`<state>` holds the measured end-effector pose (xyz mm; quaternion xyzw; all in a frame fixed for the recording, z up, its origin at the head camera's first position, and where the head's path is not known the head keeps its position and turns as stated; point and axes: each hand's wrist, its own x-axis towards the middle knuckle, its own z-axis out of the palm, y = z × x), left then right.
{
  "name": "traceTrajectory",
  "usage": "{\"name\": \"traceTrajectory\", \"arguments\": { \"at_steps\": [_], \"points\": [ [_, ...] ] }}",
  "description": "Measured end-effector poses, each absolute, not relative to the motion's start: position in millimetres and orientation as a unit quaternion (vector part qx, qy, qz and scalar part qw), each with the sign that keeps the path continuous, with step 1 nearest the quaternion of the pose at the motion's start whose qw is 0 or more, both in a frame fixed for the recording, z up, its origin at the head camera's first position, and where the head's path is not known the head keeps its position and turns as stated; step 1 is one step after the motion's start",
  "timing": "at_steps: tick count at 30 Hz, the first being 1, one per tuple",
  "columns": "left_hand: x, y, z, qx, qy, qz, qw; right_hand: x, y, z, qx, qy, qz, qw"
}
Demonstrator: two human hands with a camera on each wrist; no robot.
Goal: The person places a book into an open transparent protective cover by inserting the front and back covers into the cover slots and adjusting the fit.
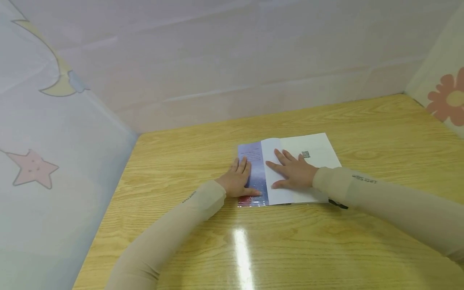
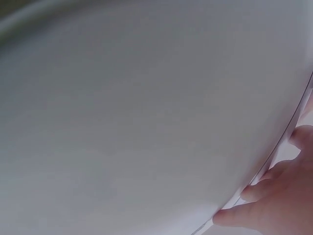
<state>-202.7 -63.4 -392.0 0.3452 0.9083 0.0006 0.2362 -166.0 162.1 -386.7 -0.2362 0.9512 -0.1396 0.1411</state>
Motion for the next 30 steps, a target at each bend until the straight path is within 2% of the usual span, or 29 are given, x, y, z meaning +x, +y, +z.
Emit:
{"name": "traceTrajectory", "arguments": {
  "at_steps": [14,30],
  "points": [
    [-201.1,-63.8,-391.0,0.335,0.916,0.018,0.220,-175.8,170.7,-380.0,-0.241,0.943,-0.147,0.175],
    [-206.2,-67.0,-397.9,0.339,0.913,0.039,0.224,-178.2,169.1,-379.9,-0.249,0.943,-0.136,0.174]
  ]
}}
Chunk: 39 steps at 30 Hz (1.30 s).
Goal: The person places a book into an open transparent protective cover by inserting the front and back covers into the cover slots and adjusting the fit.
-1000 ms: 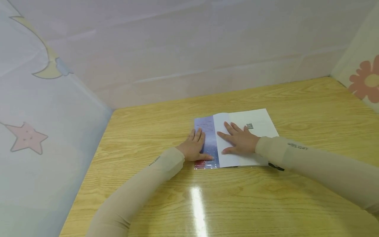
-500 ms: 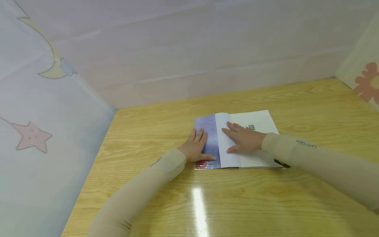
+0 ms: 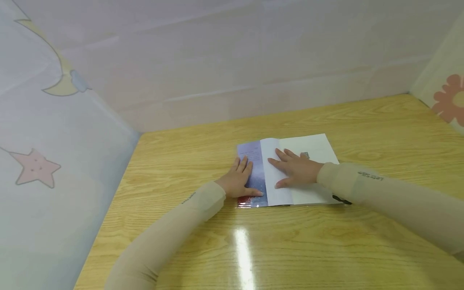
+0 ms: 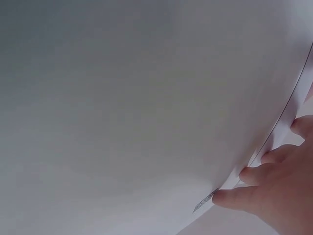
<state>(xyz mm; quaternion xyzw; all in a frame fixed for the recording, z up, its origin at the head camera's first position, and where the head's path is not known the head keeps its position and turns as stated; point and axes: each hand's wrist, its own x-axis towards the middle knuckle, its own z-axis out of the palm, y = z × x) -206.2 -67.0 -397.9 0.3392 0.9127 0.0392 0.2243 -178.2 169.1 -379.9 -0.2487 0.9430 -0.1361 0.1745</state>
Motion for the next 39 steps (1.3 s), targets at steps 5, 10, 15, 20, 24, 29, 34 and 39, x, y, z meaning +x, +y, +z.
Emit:
{"name": "traceTrajectory", "arguments": {
  "at_steps": [5,10,15,20,24,29,34,39],
  "points": [
    [-205.7,-67.9,-397.1,0.337,0.911,0.046,0.234,-178.7,166.8,-382.6,-0.251,0.944,-0.133,0.168],
    [-206.7,-66.8,-396.5,0.335,0.911,0.048,0.237,-180.6,164.2,-384.6,-0.257,0.944,-0.135,0.159],
    [-208.4,-65.3,-396.7,0.338,0.910,0.047,0.235,-182.2,162.0,-384.4,-0.255,0.944,-0.132,0.162],
    [-208.6,-65.0,-396.5,0.339,0.909,0.043,0.237,-182.2,160.4,-382.1,-0.254,0.942,-0.139,0.169],
    [-208.0,-65.5,-395.6,0.340,0.909,0.040,0.237,-181.4,158.7,-381.0,-0.254,0.942,-0.138,0.169],
    [-207.7,-64.9,-394.3,0.344,0.909,0.036,0.235,-181.2,157.4,-382.0,-0.251,0.943,-0.140,0.166],
    [-208.6,-64.7,-394.6,0.347,0.908,0.031,0.234,-182.0,155.3,-382.7,-0.253,0.943,-0.144,0.162],
    [-210.0,-64.8,-396.4,0.351,0.907,0.030,0.230,-182.9,154.1,-385.2,-0.257,0.943,-0.144,0.158]
  ]
}}
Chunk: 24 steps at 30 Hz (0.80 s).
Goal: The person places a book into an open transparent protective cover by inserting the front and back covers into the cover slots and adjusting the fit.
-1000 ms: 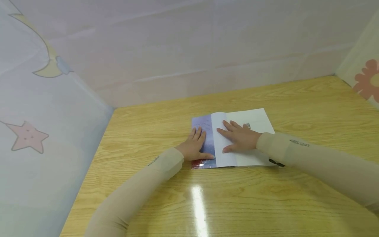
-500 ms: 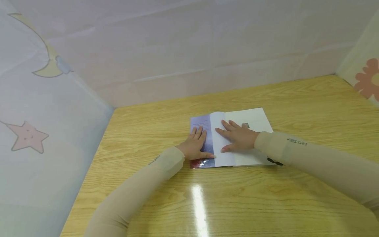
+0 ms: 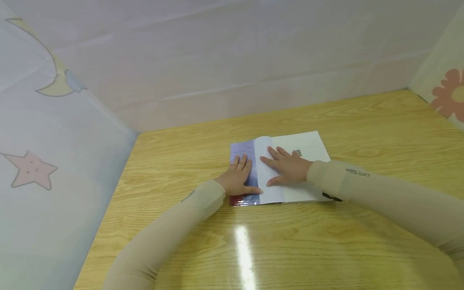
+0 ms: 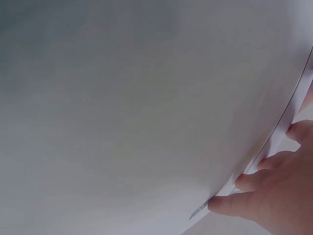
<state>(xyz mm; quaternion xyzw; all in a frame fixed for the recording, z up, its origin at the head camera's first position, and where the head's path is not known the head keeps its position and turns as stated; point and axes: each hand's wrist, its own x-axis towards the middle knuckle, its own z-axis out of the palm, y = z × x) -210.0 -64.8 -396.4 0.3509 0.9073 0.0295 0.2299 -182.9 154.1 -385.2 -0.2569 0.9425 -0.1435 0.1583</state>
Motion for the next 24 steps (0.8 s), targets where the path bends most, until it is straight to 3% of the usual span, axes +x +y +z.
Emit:
{"name": "traceTrajectory", "arguments": {
  "at_steps": [15,24],
  "points": [
    [-209.2,-63.8,-398.5,0.347,0.910,0.013,0.228,-185.9,153.9,-382.0,-0.255,0.940,-0.155,0.165],
    [-208.8,-66.1,-398.2,0.339,0.911,0.005,0.234,-187.2,212.2,-354.2,-0.094,0.917,-0.359,0.144]
  ]
}}
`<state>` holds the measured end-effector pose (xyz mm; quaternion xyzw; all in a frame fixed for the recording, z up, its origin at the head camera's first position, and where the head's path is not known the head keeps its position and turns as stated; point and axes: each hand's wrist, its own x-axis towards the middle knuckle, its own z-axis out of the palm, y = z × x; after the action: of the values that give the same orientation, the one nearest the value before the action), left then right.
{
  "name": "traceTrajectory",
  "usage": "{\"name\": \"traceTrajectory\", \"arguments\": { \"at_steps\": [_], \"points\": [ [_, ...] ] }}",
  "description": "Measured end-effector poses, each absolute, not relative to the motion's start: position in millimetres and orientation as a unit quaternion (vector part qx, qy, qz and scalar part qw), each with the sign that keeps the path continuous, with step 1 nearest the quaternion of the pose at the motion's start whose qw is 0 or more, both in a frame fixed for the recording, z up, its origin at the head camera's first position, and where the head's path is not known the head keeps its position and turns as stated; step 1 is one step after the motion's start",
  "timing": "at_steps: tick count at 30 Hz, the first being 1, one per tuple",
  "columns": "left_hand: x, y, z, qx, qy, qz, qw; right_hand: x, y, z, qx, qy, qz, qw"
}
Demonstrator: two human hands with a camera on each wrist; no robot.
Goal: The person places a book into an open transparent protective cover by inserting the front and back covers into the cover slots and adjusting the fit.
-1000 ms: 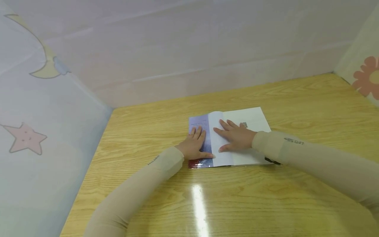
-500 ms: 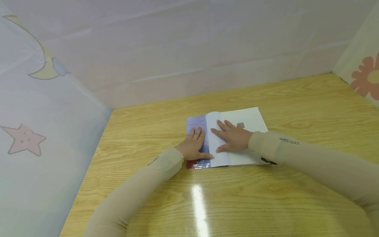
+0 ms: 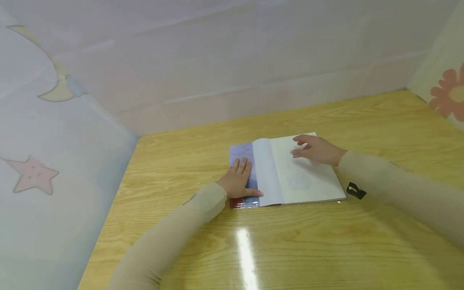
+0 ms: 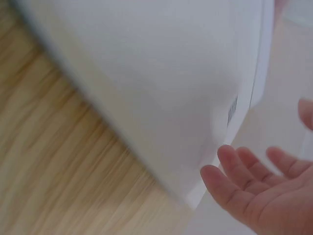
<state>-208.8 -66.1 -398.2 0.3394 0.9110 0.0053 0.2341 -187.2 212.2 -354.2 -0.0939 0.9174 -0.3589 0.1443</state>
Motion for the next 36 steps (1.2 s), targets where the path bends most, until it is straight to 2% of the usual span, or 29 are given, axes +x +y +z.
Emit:
{"name": "traceTrajectory", "arguments": {
  "at_steps": [6,10,13,23,27,36],
  "points": [
    [-208.3,-69.7,-393.7,0.334,0.913,0.001,0.236,-188.0,251.4,-351.4,0.003,0.901,-0.397,0.175],
    [-208.7,-70.7,-393.1,0.332,0.913,0.004,0.238,-188.4,261.5,-356.6,0.040,0.888,-0.401,0.220],
    [-209.3,-70.3,-394.2,0.330,0.913,0.009,0.238,-190.0,263.3,-361.3,0.057,0.887,-0.396,0.229],
    [-212.0,-65.9,-399.3,0.320,0.915,-0.001,0.247,-199.5,258.0,-372.5,0.115,0.860,-0.444,0.224],
    [-211.4,-65.0,-397.5,0.320,0.915,-0.004,0.248,-199.7,256.4,-372.9,0.111,0.860,-0.447,0.219],
    [-206.0,-65.6,-389.7,0.323,0.914,0.010,0.247,-198.1,255.0,-366.7,0.043,0.931,-0.332,0.142]
  ]
}}
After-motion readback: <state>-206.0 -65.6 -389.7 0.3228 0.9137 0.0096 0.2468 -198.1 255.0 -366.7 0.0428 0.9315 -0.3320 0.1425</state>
